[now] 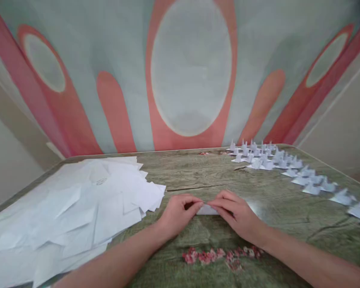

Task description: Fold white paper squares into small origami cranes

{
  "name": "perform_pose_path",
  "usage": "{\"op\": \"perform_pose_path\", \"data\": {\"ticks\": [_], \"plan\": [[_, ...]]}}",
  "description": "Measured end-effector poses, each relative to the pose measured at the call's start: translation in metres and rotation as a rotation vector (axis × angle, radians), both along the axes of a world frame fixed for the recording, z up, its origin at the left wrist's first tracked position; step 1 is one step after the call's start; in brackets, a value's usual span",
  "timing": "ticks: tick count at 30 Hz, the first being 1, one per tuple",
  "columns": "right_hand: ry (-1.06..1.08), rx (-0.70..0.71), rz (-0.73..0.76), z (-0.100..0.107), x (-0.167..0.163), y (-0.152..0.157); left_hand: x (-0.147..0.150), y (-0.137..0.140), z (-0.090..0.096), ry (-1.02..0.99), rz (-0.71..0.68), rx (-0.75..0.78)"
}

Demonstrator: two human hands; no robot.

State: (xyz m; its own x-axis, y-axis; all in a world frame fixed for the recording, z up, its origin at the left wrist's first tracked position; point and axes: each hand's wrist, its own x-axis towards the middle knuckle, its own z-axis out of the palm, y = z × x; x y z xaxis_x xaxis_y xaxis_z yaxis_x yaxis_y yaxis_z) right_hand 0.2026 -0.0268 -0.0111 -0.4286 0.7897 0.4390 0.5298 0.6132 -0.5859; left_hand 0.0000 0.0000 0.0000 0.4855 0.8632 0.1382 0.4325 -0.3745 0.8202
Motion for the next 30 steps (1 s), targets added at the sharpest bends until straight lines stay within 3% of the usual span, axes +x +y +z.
{"op": "perform_pose_path", "data": {"ticks": [6,17,25,30], "plan": [[-0.014,0.054,0.011,-0.0068,-0.0005,0.0018,-0.0007,-0.0023,-0.0021,-0.014,-0.001,0.031],[0.065,-0.074,-0.021,-0.0085,-0.002,0.0043,-0.0005,-0.003,-0.0045,-0.048,0.036,0.042],[0.005,0.012,-0.012,-0.0077,-0.0026,0.004,-0.0018,-0.0023,-0.0056,-0.056,0.035,0.071],[-0.002,-0.022,-0.025,-0.0081,-0.0026,0.0045,-0.0014,-0.0017,-0.0058,-0.04,0.028,0.055]]}}
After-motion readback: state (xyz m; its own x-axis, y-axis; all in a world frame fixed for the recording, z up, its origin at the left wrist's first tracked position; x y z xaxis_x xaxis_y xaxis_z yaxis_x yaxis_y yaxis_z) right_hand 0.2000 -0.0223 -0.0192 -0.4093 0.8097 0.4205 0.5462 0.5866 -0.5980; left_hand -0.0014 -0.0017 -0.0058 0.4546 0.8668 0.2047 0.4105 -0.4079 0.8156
